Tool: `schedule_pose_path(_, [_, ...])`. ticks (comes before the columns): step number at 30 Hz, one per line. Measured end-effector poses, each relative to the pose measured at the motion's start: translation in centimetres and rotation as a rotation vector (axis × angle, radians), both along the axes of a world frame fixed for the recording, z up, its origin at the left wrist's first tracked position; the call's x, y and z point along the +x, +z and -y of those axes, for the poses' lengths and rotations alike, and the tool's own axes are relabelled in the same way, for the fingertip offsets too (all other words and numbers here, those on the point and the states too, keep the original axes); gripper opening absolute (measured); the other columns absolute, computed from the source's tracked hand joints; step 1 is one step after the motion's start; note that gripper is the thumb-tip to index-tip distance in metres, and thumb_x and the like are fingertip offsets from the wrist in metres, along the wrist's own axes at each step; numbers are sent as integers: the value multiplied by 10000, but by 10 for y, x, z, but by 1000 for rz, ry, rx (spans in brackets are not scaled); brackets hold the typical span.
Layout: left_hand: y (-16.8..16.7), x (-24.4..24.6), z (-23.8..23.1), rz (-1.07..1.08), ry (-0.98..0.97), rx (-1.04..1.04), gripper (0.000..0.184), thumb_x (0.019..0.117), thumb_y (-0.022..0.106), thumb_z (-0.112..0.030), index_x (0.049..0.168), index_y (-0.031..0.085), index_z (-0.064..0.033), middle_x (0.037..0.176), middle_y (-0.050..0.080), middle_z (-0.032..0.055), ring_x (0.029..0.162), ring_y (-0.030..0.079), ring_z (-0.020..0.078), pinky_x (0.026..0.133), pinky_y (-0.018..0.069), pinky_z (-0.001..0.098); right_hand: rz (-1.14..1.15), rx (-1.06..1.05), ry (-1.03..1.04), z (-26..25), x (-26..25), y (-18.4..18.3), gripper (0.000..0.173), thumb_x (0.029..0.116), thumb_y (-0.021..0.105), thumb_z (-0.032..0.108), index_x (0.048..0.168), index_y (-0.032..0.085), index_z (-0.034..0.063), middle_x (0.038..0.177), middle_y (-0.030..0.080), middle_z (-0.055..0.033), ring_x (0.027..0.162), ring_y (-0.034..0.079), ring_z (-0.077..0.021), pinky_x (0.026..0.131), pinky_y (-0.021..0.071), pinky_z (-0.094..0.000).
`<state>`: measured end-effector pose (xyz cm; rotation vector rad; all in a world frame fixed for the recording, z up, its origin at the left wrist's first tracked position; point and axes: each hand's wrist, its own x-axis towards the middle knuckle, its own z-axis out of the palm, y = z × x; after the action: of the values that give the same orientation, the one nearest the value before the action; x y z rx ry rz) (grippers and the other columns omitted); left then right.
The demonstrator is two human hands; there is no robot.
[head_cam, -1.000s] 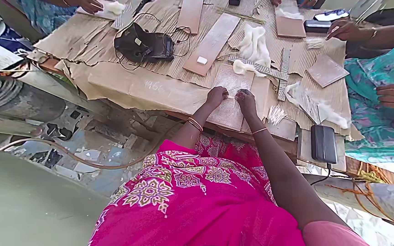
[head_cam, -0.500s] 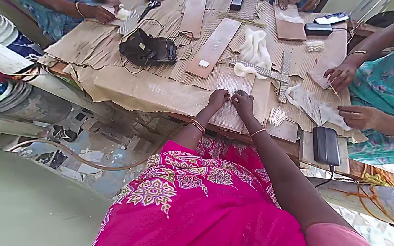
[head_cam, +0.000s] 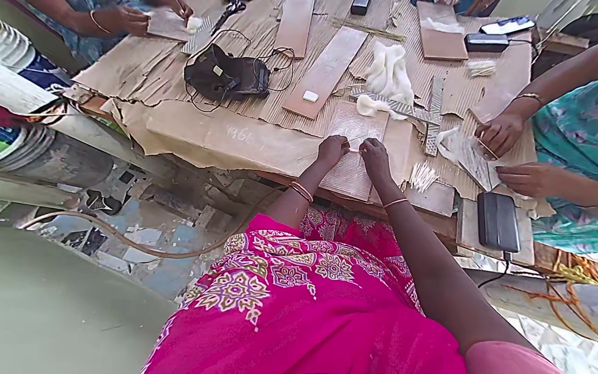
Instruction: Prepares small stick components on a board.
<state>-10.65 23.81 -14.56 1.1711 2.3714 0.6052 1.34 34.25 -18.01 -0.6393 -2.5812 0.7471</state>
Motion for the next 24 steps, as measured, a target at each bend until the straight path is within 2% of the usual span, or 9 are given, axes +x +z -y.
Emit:
schedule_pose_path(3, [-4,-1,6,-17,-42,99,343,1071,481,-138,1321,614,57,1299,597,293,1255,558,440,1082,417,550,-14,-33,25,0,5,2,192,957,669,32,1087,684,-108,1297,626,-294,1262,571,-460,1089,424,-558])
schedule_pose_path(4, [-2,0,9,-22,-45,138,373,1079,410,-93,1375,576,60,1343,560,312,1284,526,456,1103,399,538,-17,-42,31,1,6,3,212,944,693,49,1088,682,-107,1296,623,-296,1261,569,-459,1086,424,-555])
schedule_pose_path(6, [4,-2,18,-29,-60,213,396,1061,351,12,1401,546,75,1363,520,333,1278,513,465,1109,395,502,-29,-48,44,0,9,3,236,928,717,60,1093,684,-105,1292,623,-299,1257,569,-461,1079,428,-555])
schedule_pose_path(10, [19,-9,33,-49,-165,230,336,1036,413,83,1261,662,70,1210,598,300,1119,600,385,1044,446,421,-41,-53,64,-2,9,2,266,917,733,65,1109,684,-113,1293,623,-310,1262,563,-483,1085,423,-571])
schedule_pose_path(13, [22,-16,31,-46,-225,135,316,1003,471,97,1245,668,46,1200,621,275,1110,620,383,1034,457,467,-37,-50,63,-3,9,4,300,911,746,70,1137,684,-118,1301,626,-306,1272,563,-476,1100,416,-568])
schedule_pose_path(16, [13,-24,25,-46,-202,84,288,994,492,85,1218,668,46,1197,626,263,1117,621,390,1023,459,514,-49,-33,69,-5,9,2,281,904,757,73,1104,690,-112,1277,634,-305,1251,576,-472,1088,428,-562])
schedule_pose_path(24, [3,-24,16,-64,-145,25,263,1015,485,41,1191,681,43,1219,625,257,1174,605,397,1039,449,529,-8,-62,62,-4,10,4,271,921,744,87,1110,689,-99,1315,619,-296,1275,558,-474,1090,422,-569])
